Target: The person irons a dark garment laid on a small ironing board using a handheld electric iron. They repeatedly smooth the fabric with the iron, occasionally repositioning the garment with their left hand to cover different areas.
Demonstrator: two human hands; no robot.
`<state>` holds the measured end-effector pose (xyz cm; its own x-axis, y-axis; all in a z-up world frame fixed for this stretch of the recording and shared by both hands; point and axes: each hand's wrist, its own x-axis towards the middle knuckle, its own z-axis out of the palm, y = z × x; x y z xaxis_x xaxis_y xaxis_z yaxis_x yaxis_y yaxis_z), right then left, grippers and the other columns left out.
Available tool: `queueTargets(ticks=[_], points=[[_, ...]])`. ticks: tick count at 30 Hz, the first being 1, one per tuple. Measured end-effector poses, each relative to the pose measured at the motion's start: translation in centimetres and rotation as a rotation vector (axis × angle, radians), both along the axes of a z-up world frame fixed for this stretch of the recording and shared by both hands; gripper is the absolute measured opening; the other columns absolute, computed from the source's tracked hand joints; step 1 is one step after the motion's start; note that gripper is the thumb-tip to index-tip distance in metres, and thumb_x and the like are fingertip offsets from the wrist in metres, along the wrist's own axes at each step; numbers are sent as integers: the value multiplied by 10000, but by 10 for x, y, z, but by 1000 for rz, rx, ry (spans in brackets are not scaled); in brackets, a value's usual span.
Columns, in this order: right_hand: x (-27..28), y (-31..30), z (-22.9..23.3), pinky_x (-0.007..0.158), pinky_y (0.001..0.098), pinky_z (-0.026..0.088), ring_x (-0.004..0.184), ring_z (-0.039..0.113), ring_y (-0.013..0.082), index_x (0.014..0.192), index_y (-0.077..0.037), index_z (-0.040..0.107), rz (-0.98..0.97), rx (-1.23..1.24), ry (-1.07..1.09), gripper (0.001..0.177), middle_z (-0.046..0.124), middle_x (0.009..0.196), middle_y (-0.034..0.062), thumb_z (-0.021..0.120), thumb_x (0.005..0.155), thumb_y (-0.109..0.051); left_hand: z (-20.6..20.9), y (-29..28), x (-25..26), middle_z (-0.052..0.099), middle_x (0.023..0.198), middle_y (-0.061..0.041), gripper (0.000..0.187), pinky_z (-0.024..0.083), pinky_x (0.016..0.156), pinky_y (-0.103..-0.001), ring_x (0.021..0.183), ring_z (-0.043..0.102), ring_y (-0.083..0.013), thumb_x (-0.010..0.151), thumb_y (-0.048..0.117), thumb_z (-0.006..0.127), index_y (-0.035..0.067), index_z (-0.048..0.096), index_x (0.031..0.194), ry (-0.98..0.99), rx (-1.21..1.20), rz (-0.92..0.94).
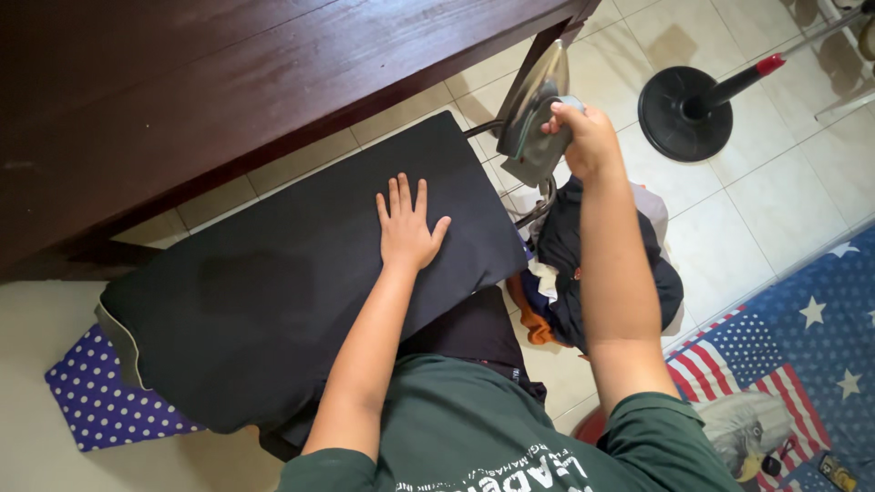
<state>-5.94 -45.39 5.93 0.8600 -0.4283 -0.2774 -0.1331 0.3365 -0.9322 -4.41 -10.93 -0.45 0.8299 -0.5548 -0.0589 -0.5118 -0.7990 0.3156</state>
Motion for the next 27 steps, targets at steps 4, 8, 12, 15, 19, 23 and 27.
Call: queueTargets(ticks=[4,8,12,15,19,23,27], points=[[-9,14,-32,645,285,443,653,572,121,844,-30,662,-186,-160,-140,131,633,744,31,774,870,-94,0,1,-1,154,1678,-252,857,68,1236,-581,1560,114,-395,958,615,492,89,295,1607,0,7,4],[-20,40,-61,516,259,331,545,475,91,757,-29,622,-322,-192,-123,169,590,670,10,749,864,-62,1,0,-1,159,1677,-251,854,70,1241,-578,1561,119,-395,960,608,499,88,301,1607,1,3,8],[-27,64,-81,554,260,384,566,517,91,769,-18,632,-375,-170,-230,133,601,677,15,729,857,-36,2,0,0,167,1676,-250,852,71,1241,-577,1563,122,-394,954,597,515,89,305,1604,3,6,11],[-31,74,-89,567,261,402,576,533,92,783,-14,635,-401,-140,-246,115,615,685,20,723,854,-32,2,1,-1,172,1676,-250,850,70,1242,-577,1563,122,-396,954,589,524,87,307,1605,2,-4,12],[-40,79,-96,578,261,411,589,542,90,796,-3,656,-403,-160,-249,93,628,696,19,719,851,-42,2,0,0,172,1675,-253,853,64,1242,-580,1564,119,-397,951,586,528,87,307,1607,2,11,12],[-56,82,-101,553,257,374,569,516,83,735,-2,654,-358,-220,-139,152,609,655,7,702,858,-77,0,1,1,165,1674,-252,852,62,1238,-584,1560,114,-397,947,580,529,84,306,1603,7,25,10],[-67,84,-107,526,262,350,537,490,78,716,10,673,-366,-180,-138,153,587,619,-5,686,842,-77,-2,2,1,159,1677,-254,844,65,1241,-586,1564,106,-401,955,573,535,84,311,1605,11,10,9]])
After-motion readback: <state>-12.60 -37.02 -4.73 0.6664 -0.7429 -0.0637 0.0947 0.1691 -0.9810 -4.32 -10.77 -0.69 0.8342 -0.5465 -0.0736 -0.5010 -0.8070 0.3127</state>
